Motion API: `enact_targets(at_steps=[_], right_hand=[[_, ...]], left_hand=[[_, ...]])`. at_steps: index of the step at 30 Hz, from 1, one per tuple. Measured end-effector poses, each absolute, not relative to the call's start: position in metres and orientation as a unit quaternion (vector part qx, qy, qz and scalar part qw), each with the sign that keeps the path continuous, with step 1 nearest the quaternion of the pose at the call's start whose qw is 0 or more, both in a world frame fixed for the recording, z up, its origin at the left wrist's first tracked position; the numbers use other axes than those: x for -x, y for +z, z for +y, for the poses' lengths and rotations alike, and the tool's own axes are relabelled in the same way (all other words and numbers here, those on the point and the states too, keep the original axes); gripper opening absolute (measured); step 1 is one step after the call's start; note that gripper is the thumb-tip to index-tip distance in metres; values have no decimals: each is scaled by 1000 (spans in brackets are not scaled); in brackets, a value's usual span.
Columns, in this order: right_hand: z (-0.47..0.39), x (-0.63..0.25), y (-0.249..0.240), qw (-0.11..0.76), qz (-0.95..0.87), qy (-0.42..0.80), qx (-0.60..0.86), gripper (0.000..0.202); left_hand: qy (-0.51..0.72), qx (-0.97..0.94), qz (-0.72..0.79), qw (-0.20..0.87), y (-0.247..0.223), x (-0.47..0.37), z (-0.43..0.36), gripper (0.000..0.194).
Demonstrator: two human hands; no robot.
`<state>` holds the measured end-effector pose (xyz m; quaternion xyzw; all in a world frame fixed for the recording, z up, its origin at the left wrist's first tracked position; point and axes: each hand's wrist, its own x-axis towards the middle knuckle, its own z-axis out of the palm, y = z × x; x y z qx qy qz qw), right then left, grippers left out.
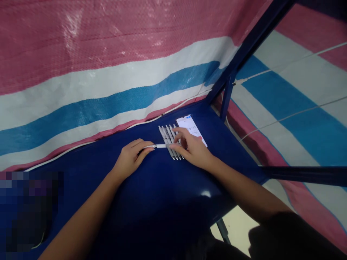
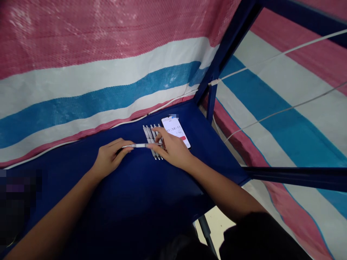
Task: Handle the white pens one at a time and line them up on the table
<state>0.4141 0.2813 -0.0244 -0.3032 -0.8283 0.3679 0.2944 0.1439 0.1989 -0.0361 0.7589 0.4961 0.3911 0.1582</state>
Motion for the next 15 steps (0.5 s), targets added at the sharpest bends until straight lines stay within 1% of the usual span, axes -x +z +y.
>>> enact_targets(at_steps=[1, 4, 7, 10, 15], right_hand=[[282, -415, -23, 292, -833, 366, 296, 34], [283, -417, -18, 260, -865, 329, 275, 29], [284, -419, -14, 235, -871, 307, 302, 34], [285, -421, -13, 226, -883, 304, 279, 34], [286, -421, -13, 202, -905, 273, 256, 36]], left_hand=[[395, -755, 499, 158, -36, -144, 199, 17], [398, -755, 495, 164, -36, -144, 199, 18], [400, -756, 491, 164, -37, -144, 200, 20], [408, -743, 505, 161, -39, -143, 200, 21], [425, -720, 507, 209, -40, -140, 198, 17]])
